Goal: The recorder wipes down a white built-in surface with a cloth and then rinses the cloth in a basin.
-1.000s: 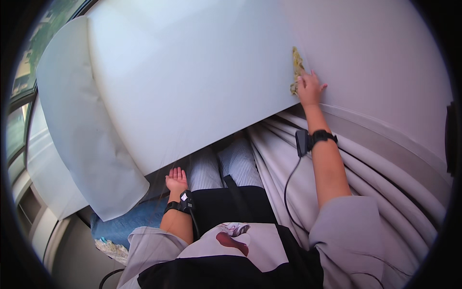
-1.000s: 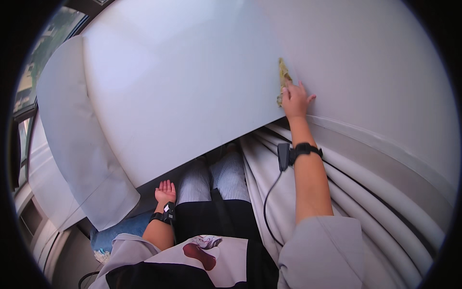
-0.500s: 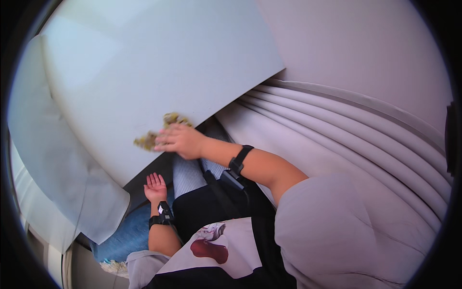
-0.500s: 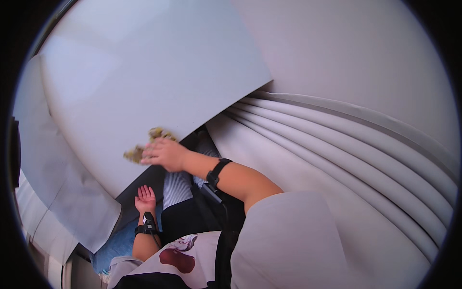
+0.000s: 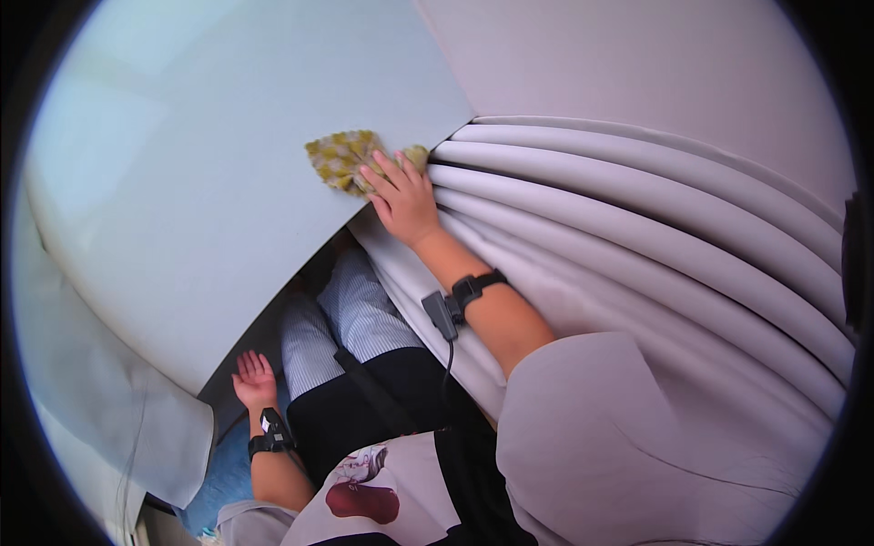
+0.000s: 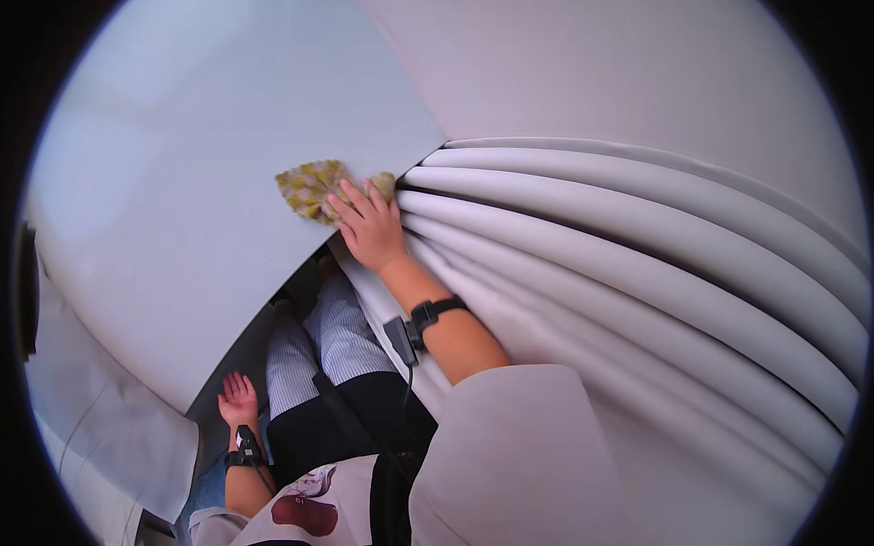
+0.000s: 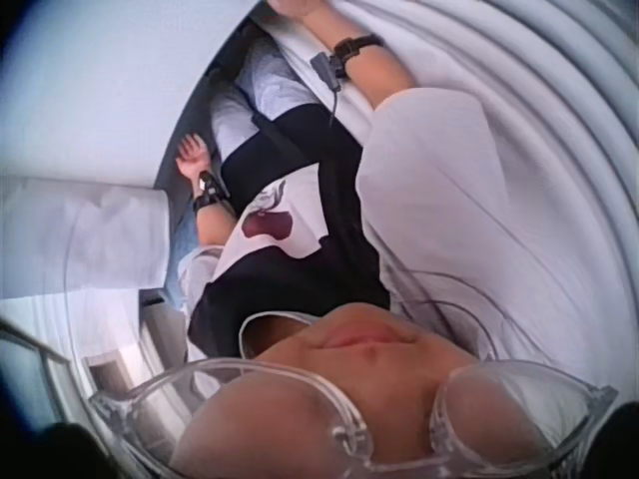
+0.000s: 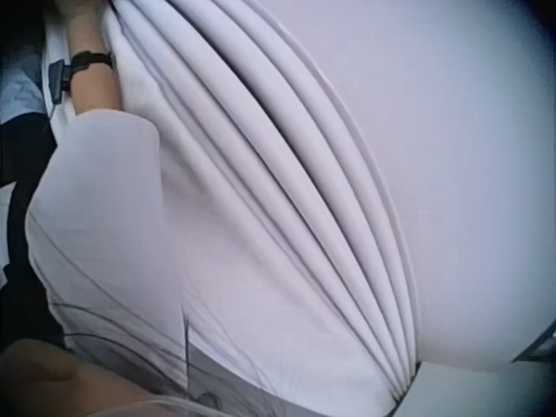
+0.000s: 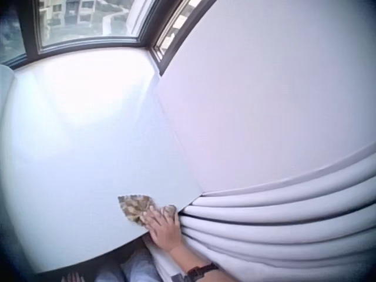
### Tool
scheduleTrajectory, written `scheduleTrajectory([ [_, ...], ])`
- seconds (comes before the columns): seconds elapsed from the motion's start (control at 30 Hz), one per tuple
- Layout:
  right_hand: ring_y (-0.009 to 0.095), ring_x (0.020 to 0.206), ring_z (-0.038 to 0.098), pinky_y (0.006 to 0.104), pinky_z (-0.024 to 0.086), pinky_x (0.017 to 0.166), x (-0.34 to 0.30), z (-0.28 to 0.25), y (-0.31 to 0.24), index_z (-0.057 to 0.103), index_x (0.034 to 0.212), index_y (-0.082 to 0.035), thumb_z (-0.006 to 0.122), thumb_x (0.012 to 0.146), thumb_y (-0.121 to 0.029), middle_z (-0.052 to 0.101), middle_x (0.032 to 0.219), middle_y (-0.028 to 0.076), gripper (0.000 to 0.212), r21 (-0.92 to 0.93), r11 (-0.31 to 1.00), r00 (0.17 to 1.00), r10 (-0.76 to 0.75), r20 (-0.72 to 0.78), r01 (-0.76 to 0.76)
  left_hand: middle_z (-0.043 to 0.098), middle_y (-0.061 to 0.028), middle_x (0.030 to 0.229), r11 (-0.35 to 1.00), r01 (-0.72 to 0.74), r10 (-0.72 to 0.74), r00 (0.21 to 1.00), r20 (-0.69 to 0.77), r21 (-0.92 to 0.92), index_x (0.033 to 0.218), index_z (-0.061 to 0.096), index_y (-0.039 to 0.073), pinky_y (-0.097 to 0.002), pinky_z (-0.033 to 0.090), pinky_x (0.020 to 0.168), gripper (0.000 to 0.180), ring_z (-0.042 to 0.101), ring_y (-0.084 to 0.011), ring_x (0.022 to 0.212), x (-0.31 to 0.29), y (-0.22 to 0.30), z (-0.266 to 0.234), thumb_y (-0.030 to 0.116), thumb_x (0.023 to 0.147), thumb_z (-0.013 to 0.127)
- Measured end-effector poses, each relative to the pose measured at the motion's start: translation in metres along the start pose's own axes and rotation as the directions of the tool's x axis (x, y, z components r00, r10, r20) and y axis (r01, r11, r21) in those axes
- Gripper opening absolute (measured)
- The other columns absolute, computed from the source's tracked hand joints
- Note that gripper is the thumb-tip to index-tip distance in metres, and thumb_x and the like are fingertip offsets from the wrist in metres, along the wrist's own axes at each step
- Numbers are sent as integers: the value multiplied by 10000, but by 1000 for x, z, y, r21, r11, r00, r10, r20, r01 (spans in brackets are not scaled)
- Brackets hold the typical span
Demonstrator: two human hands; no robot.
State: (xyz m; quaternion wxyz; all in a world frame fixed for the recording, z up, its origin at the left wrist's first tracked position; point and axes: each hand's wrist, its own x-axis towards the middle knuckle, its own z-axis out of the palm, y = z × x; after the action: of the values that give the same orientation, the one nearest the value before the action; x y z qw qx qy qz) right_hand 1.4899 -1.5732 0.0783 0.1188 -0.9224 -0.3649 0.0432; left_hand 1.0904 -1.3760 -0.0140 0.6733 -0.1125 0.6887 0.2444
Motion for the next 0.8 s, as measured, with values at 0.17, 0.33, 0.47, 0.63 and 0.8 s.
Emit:
scheduleTrajectory([
  [0.17,340,1137,495,418,432,889,-50,7,-4,529,1279,-206,558,782,-40,484,1276,86,525,222,946,967,251,-42,-236,418,-67,1407,999,2,-1,1000,-20,49,1319,438,75,-479,362,1044,507,398,-249,1302,-9,-3,3,427,988,287],
  [0.33,294,816,575,356,483,698,-42,14,3,620,1079,-60,501,755,94,542,912,124,379,464,847,942,327,-71,-259,434,-64,1392,995,6,-1,999,-53,97,1305,450,77,-481,376,1032,492,411,-248,1290,-7,5,0,421,986,302],
  [0.47,292,876,565,349,479,739,-1,-9,-20,620,1047,-47,523,757,74,541,964,132,329,612,692,882,471,18,-382,475,-78,1345,994,36,-31,998,-49,99,1263,474,73,-485,383,1024,462,437,-255,1266,-12,0,6,409,982,326],
  [0.63,411,1283,300,520,204,1082,26,-61,-7,508,1288,-103,591,828,-235,370,1375,221,485,-356,867,926,258,-276,-348,474,-81,1339,987,54,-55,998,8,149,1259,469,64,-478,383,1024,419,431,-255,1267,6,7,12,350,974,362],
  [0.8,462,1367,129,557,-32,1104,3,-57,14,342,1398,-19,552,852,-357,220,1450,312,676,-598,629,793,609,-16,-496,517,-52,1288,975,20,-37,997,72,222,1205,524,79,-458,385,1019,359,445,-243,1240,30,15,7,307,946,424],
])
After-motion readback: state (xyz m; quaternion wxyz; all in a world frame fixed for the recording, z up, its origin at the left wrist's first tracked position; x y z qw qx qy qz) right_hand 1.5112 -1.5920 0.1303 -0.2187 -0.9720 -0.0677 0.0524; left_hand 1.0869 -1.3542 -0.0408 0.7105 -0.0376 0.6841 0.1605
